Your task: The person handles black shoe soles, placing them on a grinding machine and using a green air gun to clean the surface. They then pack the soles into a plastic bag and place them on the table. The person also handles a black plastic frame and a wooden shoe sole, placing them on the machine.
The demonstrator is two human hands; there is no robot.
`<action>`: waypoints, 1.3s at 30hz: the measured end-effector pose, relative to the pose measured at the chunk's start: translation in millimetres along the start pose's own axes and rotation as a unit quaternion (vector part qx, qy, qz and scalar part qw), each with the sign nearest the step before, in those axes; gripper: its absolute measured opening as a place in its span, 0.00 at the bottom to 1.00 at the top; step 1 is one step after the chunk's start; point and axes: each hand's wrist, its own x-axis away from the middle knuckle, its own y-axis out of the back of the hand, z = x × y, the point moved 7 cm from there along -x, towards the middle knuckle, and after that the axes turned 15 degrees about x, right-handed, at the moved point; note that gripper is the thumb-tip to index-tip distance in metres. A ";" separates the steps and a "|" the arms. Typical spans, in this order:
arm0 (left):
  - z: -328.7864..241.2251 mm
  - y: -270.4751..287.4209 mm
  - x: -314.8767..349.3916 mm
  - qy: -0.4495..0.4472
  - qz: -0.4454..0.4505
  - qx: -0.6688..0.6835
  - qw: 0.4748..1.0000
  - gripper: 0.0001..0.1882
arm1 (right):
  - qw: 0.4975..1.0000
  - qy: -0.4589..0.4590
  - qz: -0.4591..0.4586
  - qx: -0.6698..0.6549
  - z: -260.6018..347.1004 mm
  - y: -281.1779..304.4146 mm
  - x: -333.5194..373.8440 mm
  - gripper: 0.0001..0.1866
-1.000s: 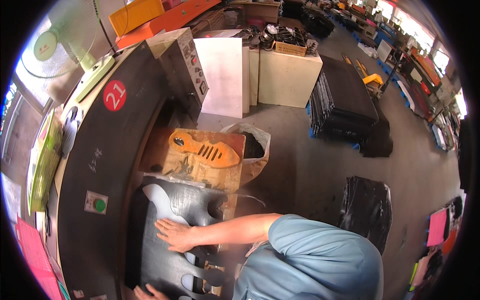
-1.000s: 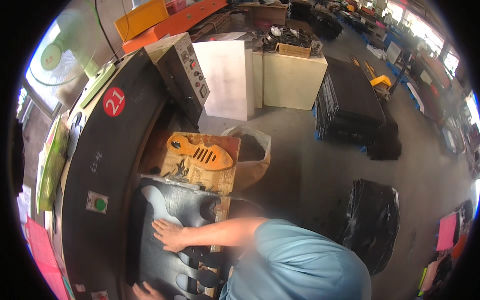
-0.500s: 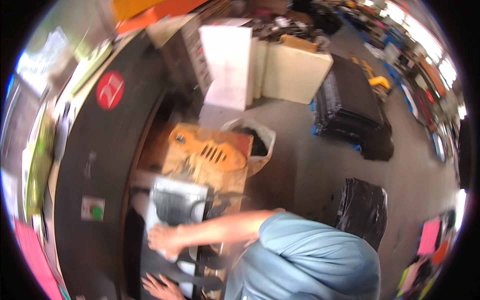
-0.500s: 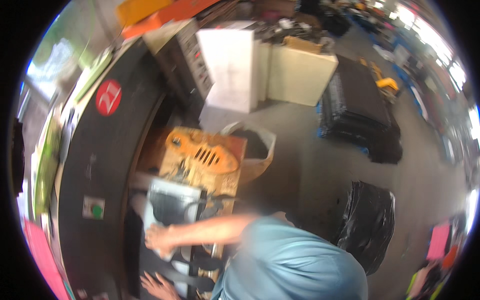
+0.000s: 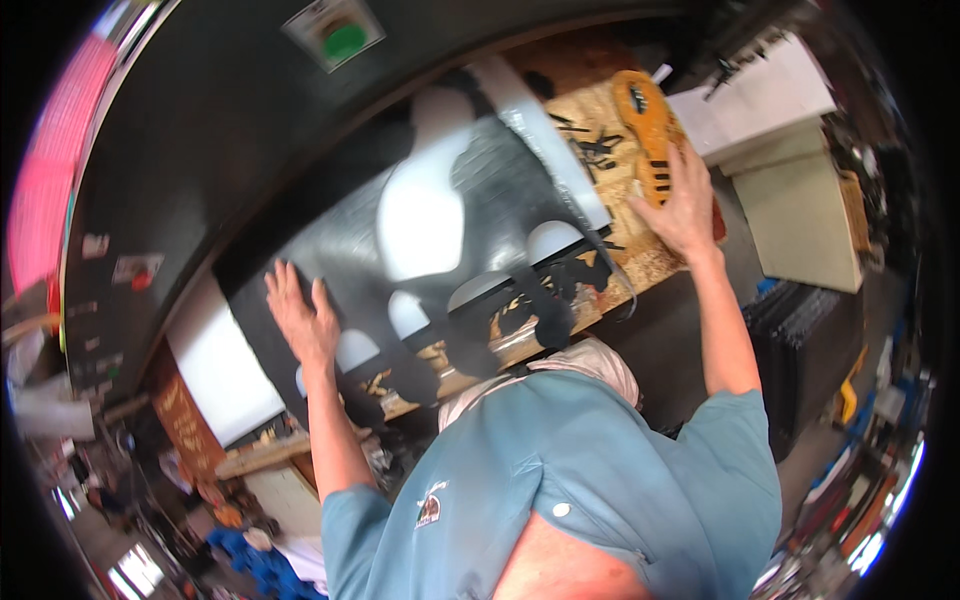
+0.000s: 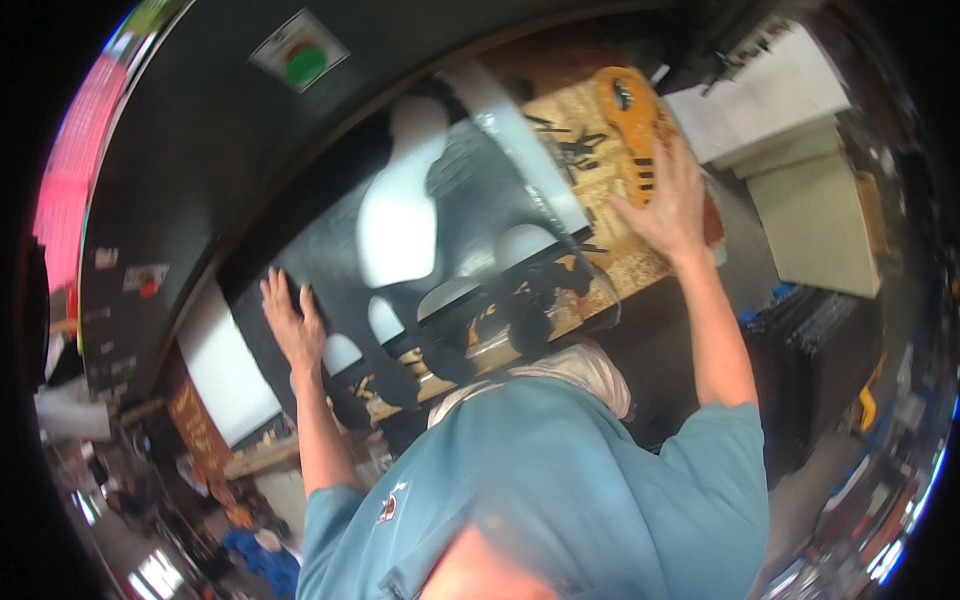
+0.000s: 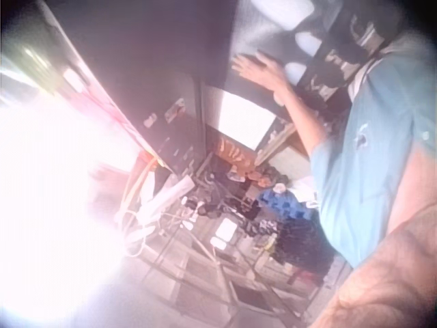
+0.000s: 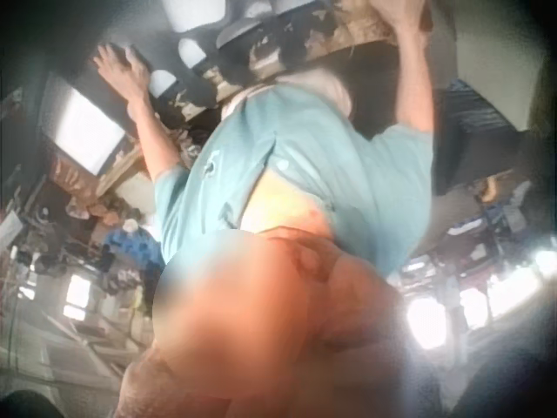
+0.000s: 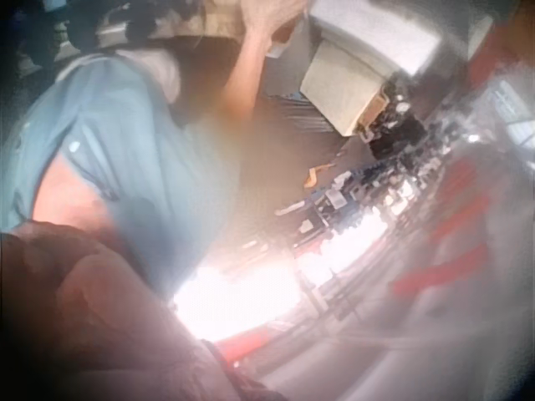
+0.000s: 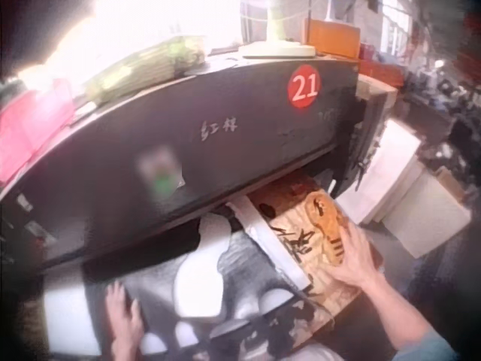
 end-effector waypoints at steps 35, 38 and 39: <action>17.2 29.4 14.2 0.023 -0.104 0.310 0.945 0.32 | 0.866 0.459 0.037 -0.195 371.6 71.0 -88.6 0.49; 9.9 32.5 13.8 -0.023 -0.088 0.292 0.952 0.35 | 0.927 0.293 0.010 -0.234 339.0 51.3 -71.9 0.53; 9.9 31.8 12.6 -0.016 -0.075 0.308 0.948 0.38 | 0.944 0.236 0.020 -0.228 330.4 41.9 -70.1 0.55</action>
